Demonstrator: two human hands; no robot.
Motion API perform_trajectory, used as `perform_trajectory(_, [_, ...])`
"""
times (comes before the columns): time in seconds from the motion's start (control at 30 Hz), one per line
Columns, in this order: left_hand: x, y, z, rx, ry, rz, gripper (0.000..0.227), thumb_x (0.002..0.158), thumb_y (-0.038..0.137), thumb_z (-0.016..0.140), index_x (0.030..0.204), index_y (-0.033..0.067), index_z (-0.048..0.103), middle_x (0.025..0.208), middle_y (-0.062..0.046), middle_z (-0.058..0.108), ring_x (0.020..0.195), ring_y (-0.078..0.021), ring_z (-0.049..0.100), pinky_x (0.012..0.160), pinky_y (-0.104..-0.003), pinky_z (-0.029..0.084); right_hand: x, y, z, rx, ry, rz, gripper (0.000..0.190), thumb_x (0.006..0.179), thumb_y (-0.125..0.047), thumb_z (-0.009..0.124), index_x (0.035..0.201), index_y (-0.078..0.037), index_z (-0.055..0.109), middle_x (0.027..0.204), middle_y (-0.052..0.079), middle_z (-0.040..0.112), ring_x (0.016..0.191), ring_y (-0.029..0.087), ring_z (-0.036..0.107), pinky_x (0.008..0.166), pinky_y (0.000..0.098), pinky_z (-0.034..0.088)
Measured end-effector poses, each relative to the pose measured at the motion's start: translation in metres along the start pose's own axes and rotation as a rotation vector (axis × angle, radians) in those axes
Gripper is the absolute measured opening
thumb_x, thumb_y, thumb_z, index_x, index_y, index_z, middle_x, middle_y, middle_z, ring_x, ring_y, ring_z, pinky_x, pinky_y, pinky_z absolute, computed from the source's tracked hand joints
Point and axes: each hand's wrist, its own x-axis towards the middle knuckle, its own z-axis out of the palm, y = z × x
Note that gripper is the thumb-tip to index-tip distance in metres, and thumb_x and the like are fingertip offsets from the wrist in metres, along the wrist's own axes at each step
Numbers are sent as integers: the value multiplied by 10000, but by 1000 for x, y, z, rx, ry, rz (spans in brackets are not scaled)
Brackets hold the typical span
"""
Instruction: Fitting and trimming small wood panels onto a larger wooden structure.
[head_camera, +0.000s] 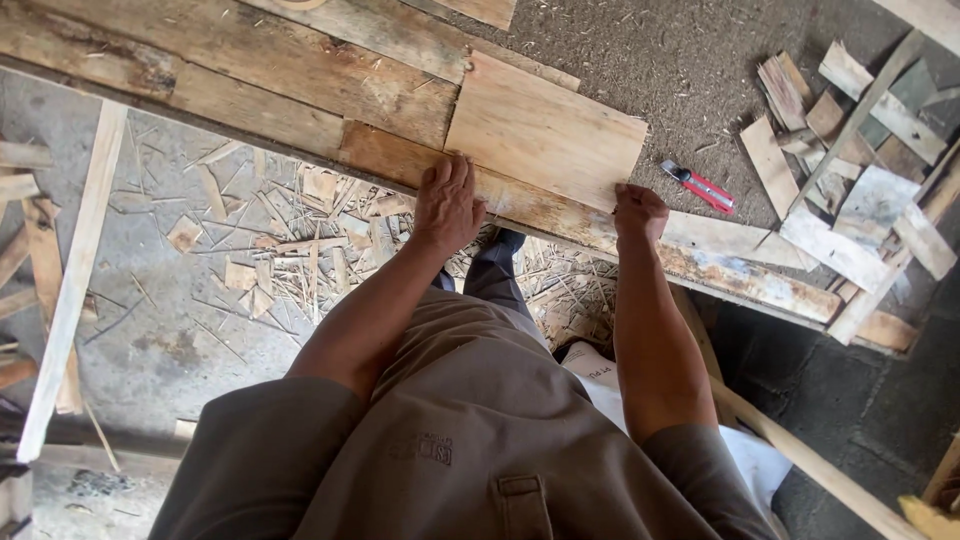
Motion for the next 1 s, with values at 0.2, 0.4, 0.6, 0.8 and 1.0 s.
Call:
perform_trajectory(0.2, [-2,1,3,69,-36,17,808,975,469,570,1527,-101,417,1521,-225,433,1327,-339,418,1087,-456,370,-14,-35,-8,-99,26,176,180,827,-242,871,964,-143,808,845,-11,787,651,79,679,567,241,574])
perform_trajectory(0.4, [-1,3,-7,63,-98,13,891,939,546,571,1528,-95,382,1511,-209,424,1304,-326,417,1103,-444,355,-14,-36,-8,-86,26,207,181,812,-239,888,950,-146,817,851,-5,791,675,87,675,581,251,568])
perform_trajectory(0.6, [13,6,-23,70,-225,-5,882,945,573,557,1512,-76,374,1468,-181,449,1257,-306,440,1052,-445,378,-11,-34,-7,-98,19,210,184,817,-243,894,943,-136,812,852,0,788,675,89,669,593,260,566])
perform_trajectory(0.8, [35,8,-19,66,-234,-22,953,959,618,548,1588,-59,317,1238,-133,505,1096,-258,470,905,-431,446,-17,-42,-9,-104,19,231,179,814,-243,888,943,-145,813,858,2,790,686,100,671,608,277,571])
perform_trajectory(1.0, [48,9,-13,150,-250,-35,854,970,630,542,1441,-76,446,1234,-147,503,1078,-258,491,823,-397,496,-13,-31,-8,-121,-2,220,179,818,-251,884,935,-141,805,872,1,787,715,95,689,645,265,591])
